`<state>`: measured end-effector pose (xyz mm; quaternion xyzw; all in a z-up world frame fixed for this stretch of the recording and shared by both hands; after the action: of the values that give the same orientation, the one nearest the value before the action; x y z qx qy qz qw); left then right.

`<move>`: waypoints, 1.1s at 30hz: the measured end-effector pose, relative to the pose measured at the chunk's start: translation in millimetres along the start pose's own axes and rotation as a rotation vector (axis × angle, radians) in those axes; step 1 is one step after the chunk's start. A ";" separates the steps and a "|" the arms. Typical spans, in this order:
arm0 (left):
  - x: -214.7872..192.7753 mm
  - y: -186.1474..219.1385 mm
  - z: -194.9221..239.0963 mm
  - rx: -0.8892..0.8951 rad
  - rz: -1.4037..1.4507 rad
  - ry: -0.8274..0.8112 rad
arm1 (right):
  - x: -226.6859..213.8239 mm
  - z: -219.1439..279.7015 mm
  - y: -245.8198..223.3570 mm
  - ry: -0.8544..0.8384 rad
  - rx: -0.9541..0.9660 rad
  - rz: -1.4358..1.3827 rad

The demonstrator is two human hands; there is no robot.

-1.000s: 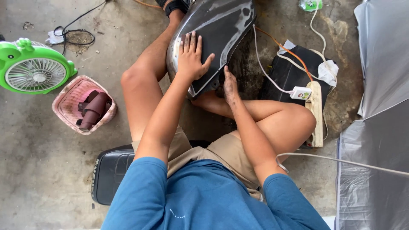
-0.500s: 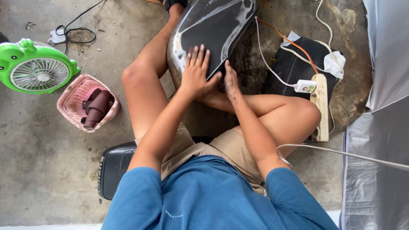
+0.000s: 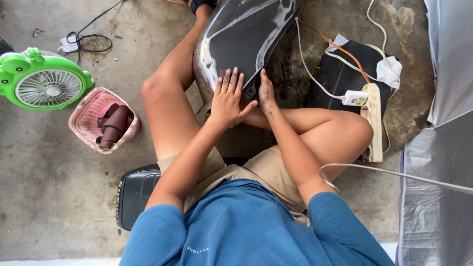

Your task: The person sits on the floor and sands a black car part with a sanding block held in the right hand. The left hand stabilizes the part throughout the process.

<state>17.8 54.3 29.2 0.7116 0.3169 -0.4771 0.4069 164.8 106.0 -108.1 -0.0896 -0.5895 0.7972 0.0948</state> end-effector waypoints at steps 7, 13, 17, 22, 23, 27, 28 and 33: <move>12.8 -22.6 -75.9 -0.088 -0.047 -0.007 | -4.8 10.7 -16.4 0.074 -0.070 0.017; 4.3 8.0 -22.4 0.003 -0.046 0.003 | -4.9 1.0 -9.4 0.024 -0.039 0.062; 3.1 18.4 13.1 0.053 -0.041 0.025 | 4.7 -4.1 -4.5 -0.035 0.014 0.080; 18.7 -9.8 -54.5 0.027 -0.057 0.053 | -1.0 4.0 -7.0 -0.010 -0.040 0.035; 23.8 -19.5 -73.9 -0.025 -0.076 0.009 | -3.7 12.6 -16.6 0.002 -0.082 0.011; 19.5 -18.2 -87.7 -0.129 -0.087 -0.182 | -1.6 -12.5 5.4 -0.078 0.051 -0.087; 18.5 -15.4 -77.6 -0.115 -0.076 -0.158 | -0.9 -2.4 0.6 -0.062 0.086 -0.088; 3.8 6.7 -3.8 -0.029 -0.070 0.039 | -0.4 -16.5 20.7 -0.005 0.023 0.019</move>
<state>26.3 54.8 28.3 0.7030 0.3565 -0.4726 0.3941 168.4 115.2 -132.7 -0.0923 -0.5797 0.8049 0.0869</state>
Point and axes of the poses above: each hand's wrist, its own z-axis away from the middle knuckle, its own x-axis out of the palm, y = z × x, the point moved 10 cm from there along -z, towards the middle knuckle, and after that the axes turned 4 degrees about -x, right-handed, at the moved point
